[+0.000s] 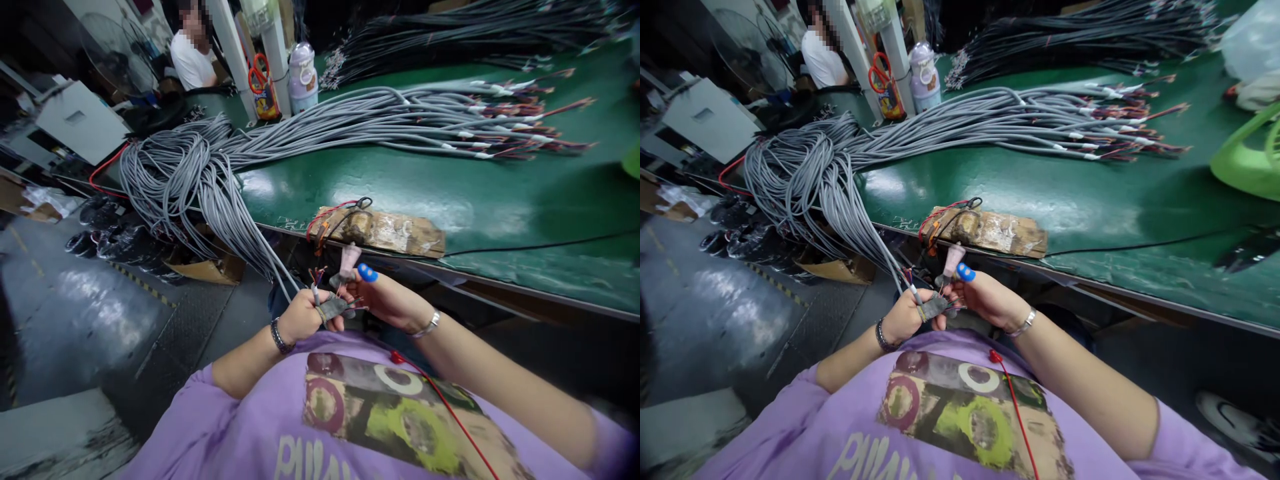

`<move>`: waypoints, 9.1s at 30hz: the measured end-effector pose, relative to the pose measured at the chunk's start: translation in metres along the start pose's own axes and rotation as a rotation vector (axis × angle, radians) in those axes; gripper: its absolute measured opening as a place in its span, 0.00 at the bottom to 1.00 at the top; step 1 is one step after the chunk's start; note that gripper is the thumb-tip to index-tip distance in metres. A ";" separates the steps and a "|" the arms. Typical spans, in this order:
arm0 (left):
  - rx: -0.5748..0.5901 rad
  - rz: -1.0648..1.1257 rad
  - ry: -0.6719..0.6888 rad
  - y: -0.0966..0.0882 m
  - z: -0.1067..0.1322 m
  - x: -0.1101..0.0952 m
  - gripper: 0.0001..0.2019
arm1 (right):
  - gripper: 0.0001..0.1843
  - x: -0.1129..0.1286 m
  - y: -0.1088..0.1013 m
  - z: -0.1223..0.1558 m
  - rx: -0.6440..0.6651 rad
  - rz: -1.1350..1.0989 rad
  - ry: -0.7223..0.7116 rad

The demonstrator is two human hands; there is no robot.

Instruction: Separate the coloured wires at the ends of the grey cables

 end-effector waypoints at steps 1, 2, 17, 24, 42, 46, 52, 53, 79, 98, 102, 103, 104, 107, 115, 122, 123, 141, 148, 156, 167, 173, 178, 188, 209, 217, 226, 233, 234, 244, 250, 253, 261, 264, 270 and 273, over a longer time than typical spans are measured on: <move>-0.008 -0.016 0.003 0.000 0.001 0.000 0.27 | 0.24 0.001 0.000 0.003 0.006 0.047 0.010; -0.017 -0.032 0.004 0.000 0.001 0.001 0.27 | 0.22 0.002 -0.001 0.006 0.000 0.091 0.016; -0.137 -0.045 0.083 -0.005 0.004 0.007 0.26 | 0.21 0.016 0.000 0.011 -0.146 0.387 -0.089; -0.148 0.060 0.095 -0.005 0.002 0.000 0.25 | 0.19 -0.003 -0.024 0.005 -0.123 0.068 -0.017; -0.142 0.159 0.068 0.000 -0.011 -0.005 0.26 | 0.26 0.011 -0.010 -0.021 -0.255 -0.072 -0.150; -0.146 0.157 0.061 0.000 -0.012 -0.004 0.26 | 0.26 0.015 -0.006 -0.020 -0.266 -0.043 -0.167; -0.149 0.189 0.083 0.000 -0.012 -0.006 0.25 | 0.26 0.013 -0.001 -0.021 -0.191 -0.065 -0.160; -0.146 0.187 0.082 0.000 -0.012 -0.006 0.25 | 0.26 0.013 -0.004 -0.021 -0.213 -0.066 -0.178; -0.197 0.148 0.123 -0.002 -0.005 -0.003 0.24 | 0.21 0.018 -0.009 -0.018 -0.266 -0.038 -0.158; -0.210 0.100 0.105 -0.002 -0.007 0.000 0.25 | 0.23 0.013 -0.015 -0.020 -0.317 -0.070 -0.191; -0.208 0.086 0.100 -0.003 -0.004 0.001 0.25 | 0.24 0.011 -0.014 -0.017 -0.274 -0.086 -0.190; -0.203 0.081 0.103 -0.002 -0.003 0.001 0.26 | 0.25 0.010 -0.014 -0.017 -0.273 -0.090 -0.178; -0.197 0.076 0.107 -0.002 -0.002 0.001 0.26 | 0.25 0.010 -0.015 -0.016 -0.273 -0.095 -0.164; -0.184 0.070 0.117 -0.003 0.002 0.000 0.25 | 0.25 0.011 -0.012 -0.017 -0.235 -0.105 -0.134; -0.156 0.103 0.124 -0.003 0.005 -0.004 0.24 | 0.16 0.017 -0.014 -0.015 -0.273 -0.035 -0.146; -0.159 0.142 0.148 -0.002 -0.001 -0.005 0.23 | 0.22 0.019 -0.016 -0.016 -0.341 0.004 -0.144; -0.163 0.144 0.152 -0.002 -0.002 -0.005 0.23 | 0.23 0.020 -0.016 -0.016 -0.344 0.006 -0.148; -0.187 0.115 0.115 -0.004 -0.007 0.001 0.24 | 0.20 0.016 -0.018 -0.017 -0.326 -0.036 -0.143; -0.164 0.088 0.087 -0.004 0.000 0.002 0.25 | 0.17 0.019 -0.012 -0.018 -0.293 -0.047 -0.094; -0.136 0.103 0.086 -0.004 -0.002 -0.002 0.26 | 0.21 0.024 -0.012 -0.017 -0.262 0.086 -0.150; -0.184 -0.044 0.126 -0.005 0.001 -0.001 0.25 | 0.26 0.010 -0.010 0.013 -0.122 0.234 0.025; -0.133 -0.186 0.132 0.001 -0.006 0.013 0.16 | 0.21 0.018 -0.006 0.016 -0.094 0.460 -0.051; 0.028 -0.273 0.042 0.003 -0.014 0.023 0.14 | 0.15 0.035 0.012 0.011 0.031 0.829 -0.231; 0.115 -0.286 -0.035 -0.001 -0.012 0.020 0.22 | 0.11 0.048 0.023 0.025 0.073 1.019 -0.505; 0.065 -0.098 0.034 0.002 -0.015 0.015 0.27 | 0.17 0.025 0.014 0.007 -0.104 0.670 -0.247; -0.030 0.087 0.054 0.000 -0.013 0.015 0.29 | 0.21 0.021 -0.003 0.013 -0.259 0.585 -0.281; -0.052 -0.062 0.041 -0.002 -0.017 0.018 0.28 | 0.20 0.012 0.019 0.006 -0.057 0.460 -0.151; -0.075 -0.060 0.035 -0.004 -0.017 0.021 0.30 | 0.23 0.010 0.001 0.008 -0.175 0.495 -0.193; -0.077 -0.053 0.039 -0.004 -0.017 0.021 0.30 | 0.23 0.010 -0.002 0.008 -0.201 0.491 -0.199; -0.049 -0.134 0.048 0.003 -0.017 0.016 0.29 | 0.23 0.017 -0.003 0.014 -0.232 0.522 -0.221; -0.052 0.020 0.077 0.001 -0.014 0.013 0.29 | 0.24 0.019 -0.008 0.016 -0.312 0.525 -0.225; -0.062 0.042 0.077 0.000 -0.013 0.013 0.28 | 0.24 0.019 -0.007 0.017 -0.313 0.530 -0.252; -0.067 0.077 0.105 -0.004 -0.008 0.008 0.26 | 0.23 0.017 -0.012 0.020 -0.316 0.496 -0.245; -0.041 0.094 0.118 -0.004 -0.002 0.005 0.26 | 0.22 0.016 -0.018 0.021 -0.331 0.414 -0.242; 0.003 0.164 0.066 -0.003 0.004 0.002 0.30 | 0.26 0.016 -0.033 0.011 -0.395 0.194 -0.197; 0.061 0.183 0.060 0.002 0.000 -0.003 0.31 | 0.28 0.014 -0.028 -0.003 -0.324 0.136 -0.104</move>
Point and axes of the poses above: each hand's wrist, its own z-axis away from the middle knuckle, its own y-axis out of the palm, x = y × z, the point moved 8 cm from there along -z, towards the middle knuckle, and after that the axes turned 10 degrees about -y, right-handed, at the moved point
